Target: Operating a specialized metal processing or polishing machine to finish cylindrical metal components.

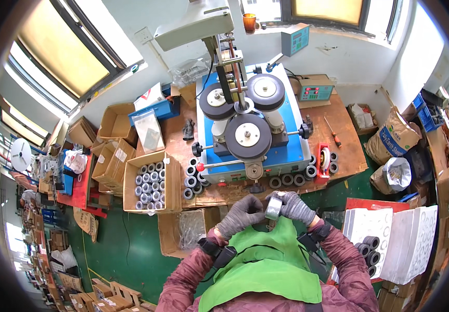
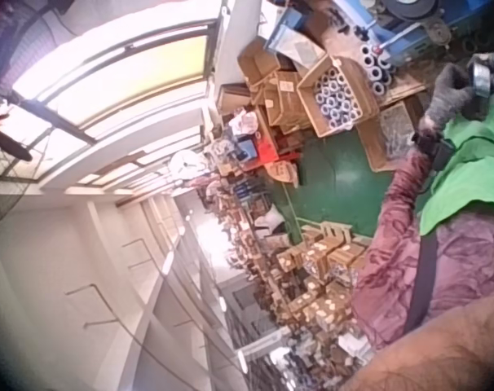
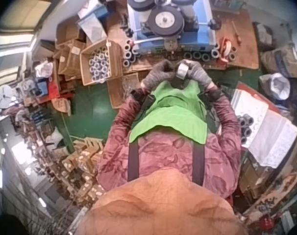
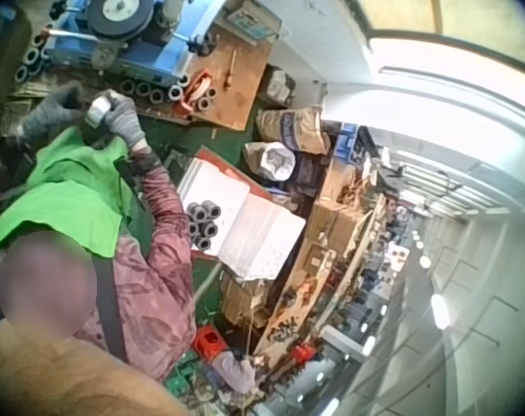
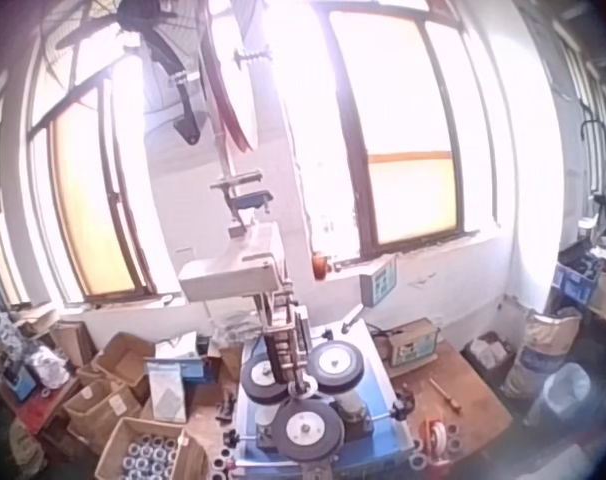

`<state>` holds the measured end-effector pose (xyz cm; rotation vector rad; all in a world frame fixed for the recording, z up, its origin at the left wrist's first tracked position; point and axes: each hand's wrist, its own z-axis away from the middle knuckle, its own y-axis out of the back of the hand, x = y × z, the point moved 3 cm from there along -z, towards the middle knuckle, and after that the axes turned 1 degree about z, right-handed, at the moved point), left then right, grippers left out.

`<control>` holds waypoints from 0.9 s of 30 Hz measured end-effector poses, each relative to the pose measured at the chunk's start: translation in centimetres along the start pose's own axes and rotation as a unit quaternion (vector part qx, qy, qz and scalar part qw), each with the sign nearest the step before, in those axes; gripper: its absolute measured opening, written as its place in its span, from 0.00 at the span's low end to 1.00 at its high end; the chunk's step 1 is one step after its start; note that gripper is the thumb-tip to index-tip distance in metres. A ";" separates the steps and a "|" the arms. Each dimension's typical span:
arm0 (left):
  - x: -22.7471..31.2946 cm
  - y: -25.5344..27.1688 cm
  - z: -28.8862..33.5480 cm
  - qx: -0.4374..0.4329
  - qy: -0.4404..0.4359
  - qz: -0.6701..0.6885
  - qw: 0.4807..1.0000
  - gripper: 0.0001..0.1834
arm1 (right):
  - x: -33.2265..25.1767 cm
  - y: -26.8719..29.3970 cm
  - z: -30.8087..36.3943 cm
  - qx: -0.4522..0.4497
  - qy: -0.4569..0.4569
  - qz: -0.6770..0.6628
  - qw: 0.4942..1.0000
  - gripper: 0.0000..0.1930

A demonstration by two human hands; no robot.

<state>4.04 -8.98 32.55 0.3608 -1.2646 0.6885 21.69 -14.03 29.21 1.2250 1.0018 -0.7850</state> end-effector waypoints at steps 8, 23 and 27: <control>1.3 -3.2 0.3 -0.015 -0.150 -0.378 0.913 0.18 | 2.0 -1.5 -0.7 0.188 -0.116 0.150 0.964 0.15; -2.2 -0.2 -0.7 0.071 -0.073 -0.186 0.977 0.28 | 3.2 -1.8 0.4 0.155 -0.093 -0.273 0.945 0.13; -0.4 -2.4 -2.4 0.071 -0.162 -0.236 0.955 0.31 | 2.2 -1.7 1.0 0.141 -0.056 -0.259 0.954 0.15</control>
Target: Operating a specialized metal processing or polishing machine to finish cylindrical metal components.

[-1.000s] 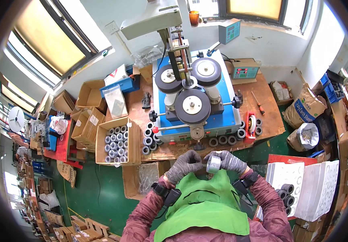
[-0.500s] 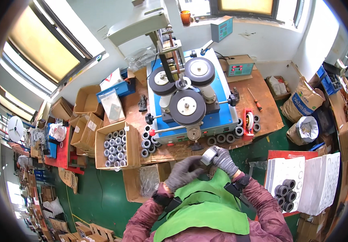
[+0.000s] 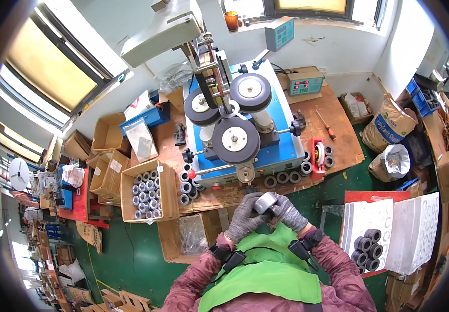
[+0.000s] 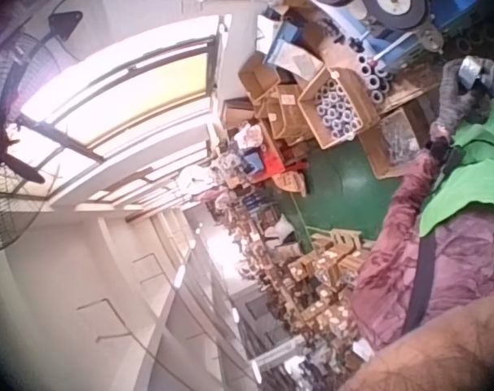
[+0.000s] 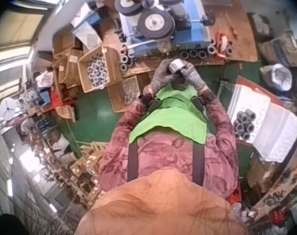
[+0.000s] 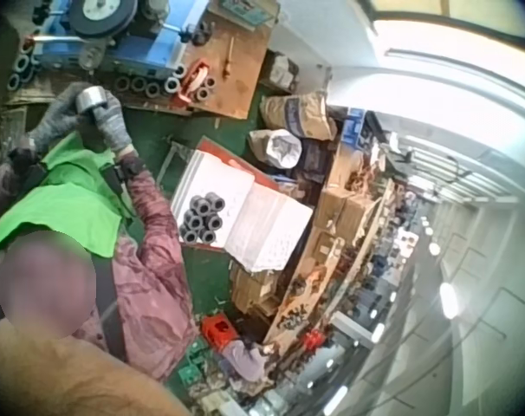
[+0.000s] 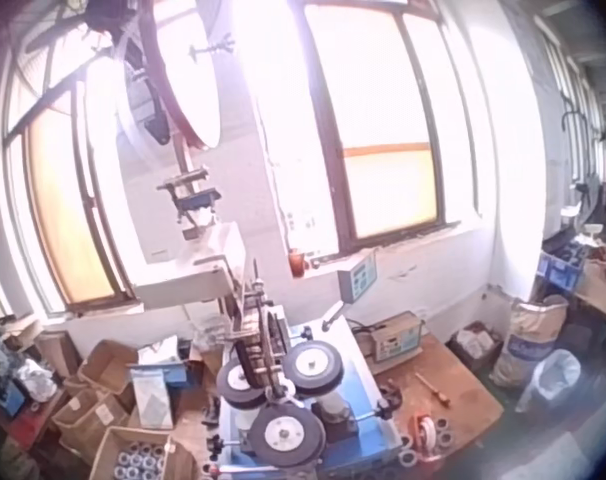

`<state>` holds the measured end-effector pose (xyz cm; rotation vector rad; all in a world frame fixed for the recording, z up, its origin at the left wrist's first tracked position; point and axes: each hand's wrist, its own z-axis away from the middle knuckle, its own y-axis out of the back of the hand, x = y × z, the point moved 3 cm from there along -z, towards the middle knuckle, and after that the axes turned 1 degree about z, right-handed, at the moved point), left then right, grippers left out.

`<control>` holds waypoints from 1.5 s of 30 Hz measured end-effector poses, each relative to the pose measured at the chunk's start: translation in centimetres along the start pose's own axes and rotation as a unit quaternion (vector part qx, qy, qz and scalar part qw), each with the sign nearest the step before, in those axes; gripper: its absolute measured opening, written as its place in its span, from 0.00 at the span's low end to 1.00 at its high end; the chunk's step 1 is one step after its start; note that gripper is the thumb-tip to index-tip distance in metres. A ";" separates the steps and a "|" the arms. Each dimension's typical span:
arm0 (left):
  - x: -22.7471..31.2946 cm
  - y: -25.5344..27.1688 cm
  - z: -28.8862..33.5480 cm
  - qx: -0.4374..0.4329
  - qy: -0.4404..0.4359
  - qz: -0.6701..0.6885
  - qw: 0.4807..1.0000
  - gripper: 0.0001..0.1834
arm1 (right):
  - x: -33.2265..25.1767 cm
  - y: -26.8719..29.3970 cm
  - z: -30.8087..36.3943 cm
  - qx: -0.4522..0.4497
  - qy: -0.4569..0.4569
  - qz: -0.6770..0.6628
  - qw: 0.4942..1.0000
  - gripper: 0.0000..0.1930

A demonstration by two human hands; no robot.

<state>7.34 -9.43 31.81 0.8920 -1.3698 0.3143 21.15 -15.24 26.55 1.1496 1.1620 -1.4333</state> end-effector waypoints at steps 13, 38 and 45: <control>-2.1 -0.1 0.3 -0.081 0.133 0.004 0.988 0.20 | -7.0 2.6 -0.9 -0.109 0.242 0.371 0.890 0.20; -6.0 -1.3 1.4 0.034 0.379 0.019 0.925 0.17 | 18.4 27.6 -3.6 0.407 -0.307 0.357 0.783 0.22; -6.5 -2.1 1.2 0.050 0.391 0.056 0.917 0.16 | 20.8 28.7 -3.9 0.460 -0.257 0.273 0.805 0.22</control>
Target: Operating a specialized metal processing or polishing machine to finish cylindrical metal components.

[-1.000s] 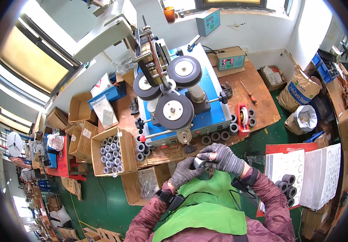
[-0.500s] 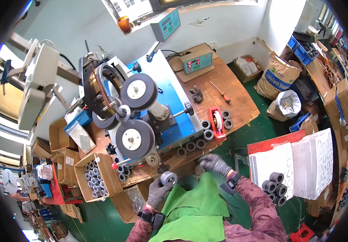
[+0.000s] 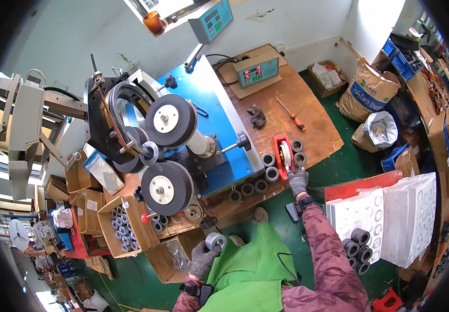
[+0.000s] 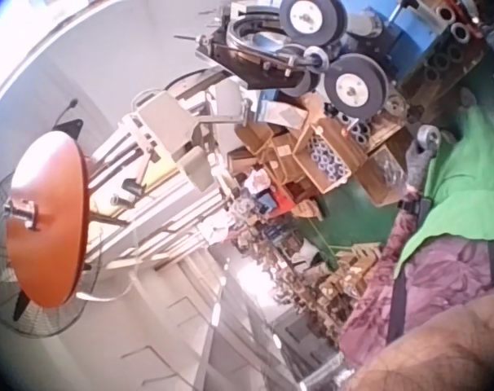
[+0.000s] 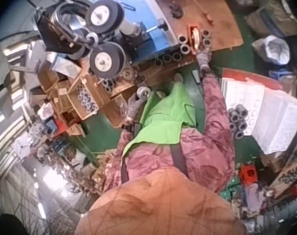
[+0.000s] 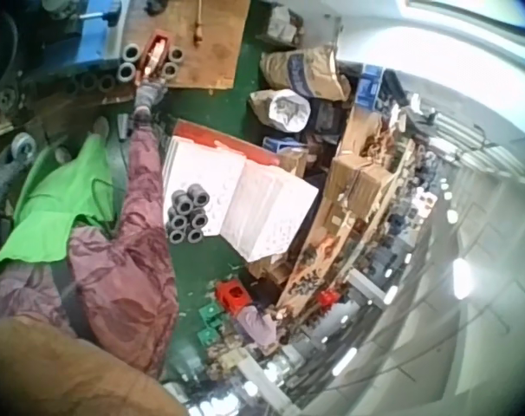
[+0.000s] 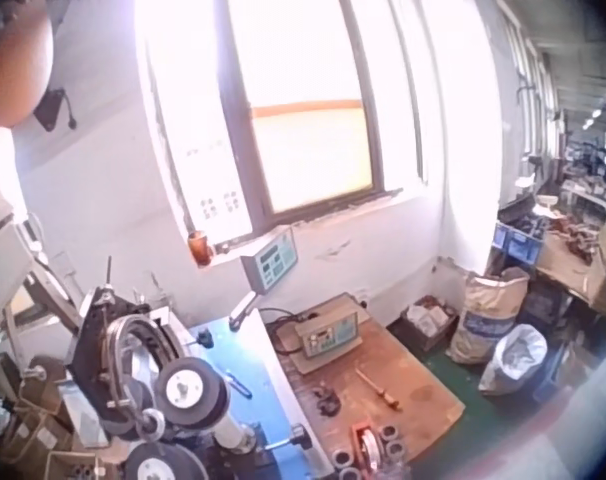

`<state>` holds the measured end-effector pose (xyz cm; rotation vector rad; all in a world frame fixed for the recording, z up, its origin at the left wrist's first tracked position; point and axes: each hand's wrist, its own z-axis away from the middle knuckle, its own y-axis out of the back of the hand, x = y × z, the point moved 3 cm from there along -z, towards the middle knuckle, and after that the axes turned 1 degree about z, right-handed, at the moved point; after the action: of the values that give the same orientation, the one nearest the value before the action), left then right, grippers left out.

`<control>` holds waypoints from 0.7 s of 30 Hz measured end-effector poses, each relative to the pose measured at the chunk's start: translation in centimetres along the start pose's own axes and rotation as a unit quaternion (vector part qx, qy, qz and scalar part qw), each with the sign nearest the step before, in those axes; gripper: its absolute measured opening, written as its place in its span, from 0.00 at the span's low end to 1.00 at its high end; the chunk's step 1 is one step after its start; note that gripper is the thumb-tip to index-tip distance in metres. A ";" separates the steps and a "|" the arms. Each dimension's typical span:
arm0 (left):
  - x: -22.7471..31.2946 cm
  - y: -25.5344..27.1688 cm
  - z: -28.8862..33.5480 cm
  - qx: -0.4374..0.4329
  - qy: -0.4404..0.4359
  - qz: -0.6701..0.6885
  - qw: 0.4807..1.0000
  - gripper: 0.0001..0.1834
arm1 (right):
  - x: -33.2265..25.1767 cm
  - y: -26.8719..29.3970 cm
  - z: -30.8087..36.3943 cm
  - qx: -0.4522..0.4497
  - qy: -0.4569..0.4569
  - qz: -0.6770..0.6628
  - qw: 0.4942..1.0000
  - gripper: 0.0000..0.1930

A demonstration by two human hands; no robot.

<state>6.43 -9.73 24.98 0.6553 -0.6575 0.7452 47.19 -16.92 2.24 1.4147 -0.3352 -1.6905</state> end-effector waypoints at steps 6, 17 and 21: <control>0.8 -0.7 -0.6 0.000 -0.005 0.069 0.998 0.17 | 6.0 -1.5 0.8 0.019 -0.019 -0.037 0.999 0.24; 0.7 -0.6 -0.3 -0.014 0.026 0.001 1.000 0.20 | 1.8 -0.5 2.9 -0.082 -0.132 -0.225 0.962 0.28; -0.1 -0.5 -0.4 -0.022 0.031 0.023 0.999 0.19 | 6.0 -1.5 1.5 -0.085 -0.064 -0.269 0.957 0.27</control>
<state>6.93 -9.77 24.51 0.5768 -0.6324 0.7879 45.35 -21.02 -2.26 1.3447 0.1428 -2.1942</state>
